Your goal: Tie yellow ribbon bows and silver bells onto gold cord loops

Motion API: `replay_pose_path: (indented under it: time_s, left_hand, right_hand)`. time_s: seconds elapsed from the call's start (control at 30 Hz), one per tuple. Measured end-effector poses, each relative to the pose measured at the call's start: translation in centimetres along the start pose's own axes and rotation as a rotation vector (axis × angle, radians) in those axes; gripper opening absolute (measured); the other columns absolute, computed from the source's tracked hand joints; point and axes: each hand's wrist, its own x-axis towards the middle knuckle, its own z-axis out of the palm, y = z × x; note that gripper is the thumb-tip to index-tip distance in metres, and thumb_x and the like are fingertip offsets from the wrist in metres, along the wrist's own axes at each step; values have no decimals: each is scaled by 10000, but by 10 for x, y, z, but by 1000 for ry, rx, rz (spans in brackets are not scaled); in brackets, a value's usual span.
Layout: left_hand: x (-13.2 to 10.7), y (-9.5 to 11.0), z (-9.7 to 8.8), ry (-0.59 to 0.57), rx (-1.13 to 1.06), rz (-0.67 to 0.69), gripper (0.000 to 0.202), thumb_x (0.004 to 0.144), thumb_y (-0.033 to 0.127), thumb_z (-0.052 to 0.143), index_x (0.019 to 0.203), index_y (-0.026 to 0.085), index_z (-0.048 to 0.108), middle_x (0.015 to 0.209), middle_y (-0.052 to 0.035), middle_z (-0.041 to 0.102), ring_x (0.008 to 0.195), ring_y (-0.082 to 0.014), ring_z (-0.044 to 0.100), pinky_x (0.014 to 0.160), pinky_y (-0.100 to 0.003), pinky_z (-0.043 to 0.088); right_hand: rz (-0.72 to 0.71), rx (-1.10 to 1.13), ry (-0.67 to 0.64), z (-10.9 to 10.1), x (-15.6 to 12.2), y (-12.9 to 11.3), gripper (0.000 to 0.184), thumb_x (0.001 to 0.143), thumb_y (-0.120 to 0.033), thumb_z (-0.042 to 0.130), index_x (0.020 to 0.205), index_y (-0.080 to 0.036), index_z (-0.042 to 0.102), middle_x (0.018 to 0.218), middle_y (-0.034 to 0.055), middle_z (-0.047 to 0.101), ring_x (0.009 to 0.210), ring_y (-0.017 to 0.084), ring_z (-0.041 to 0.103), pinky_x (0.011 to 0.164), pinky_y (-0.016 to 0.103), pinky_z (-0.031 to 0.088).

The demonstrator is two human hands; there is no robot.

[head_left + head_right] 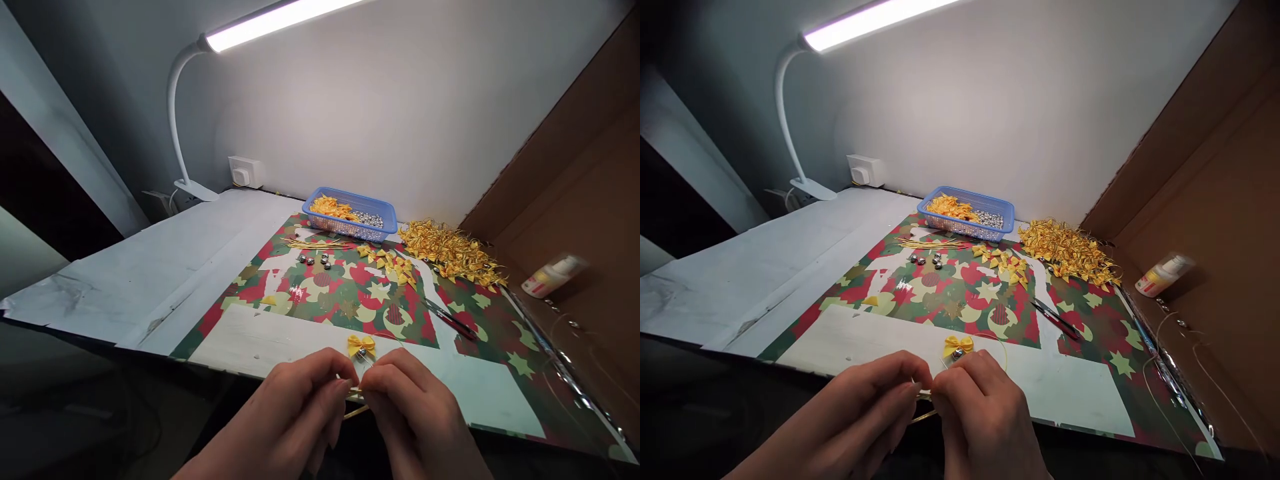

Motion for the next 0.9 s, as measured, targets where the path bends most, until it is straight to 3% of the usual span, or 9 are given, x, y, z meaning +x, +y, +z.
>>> replay_pose_path:
  time_s: [0.23, 0.33, 0.43, 0.6, 0.9]
  left_hand:
    - [4, 2, -9, -103, -48, -19, 437, 983, 554, 442, 698, 225, 468, 558, 77, 399, 528, -126, 309, 491, -262, 258]
    - [6, 4, -11, -158, -58, -5, 346, 946, 504, 531, 782, 199, 560, 663, 55, 444, 624, -143, 364, 552, -261, 297]
    - [6, 4, -10, -119, -27, 43, 278, 926, 415, 574, 798, 173, 622, 706, 40, 474, 671, -147, 389, 591, -262, 319]
    - [8, -7, -12, -54, -44, -2, 287, 920, 442, 621, 816, 183, 683, 524, 85, 403, 491, -109, 345, 482, -262, 240]
    - [12, -11, -15, -41, -90, 47, 242, 892, 352, 666, 765, 166, 755, 553, 54, 500, 494, -96, 419, 491, -225, 317]
  right_hand:
    - [124, 63, -134, -9, 5, -4, 193, 962, -106, 471, 817, -230, 501, 804, -16, 540, 690, 117, 530, 579, 230, 384]
    - [149, 86, -202, -14, 9, -6, 188, 954, -119, 497, 800, -228, 497, 797, -22, 547, 678, 106, 533, 559, 219, 382]
    - [154, 86, -246, -16, 12, -6, 189, 964, -136, 511, 796, -223, 510, 811, -18, 566, 680, 102, 539, 549, 209, 389]
    - [205, 158, -204, -17, 11, -7, 143, 969, -179, 536, 844, -237, 575, 757, -40, 558, 652, 99, 536, 565, 196, 412]
    - [152, 129, -165, -18, 12, -5, 164, 991, -172, 488, 873, -235, 582, 753, -35, 575, 636, 96, 522, 515, 192, 378]
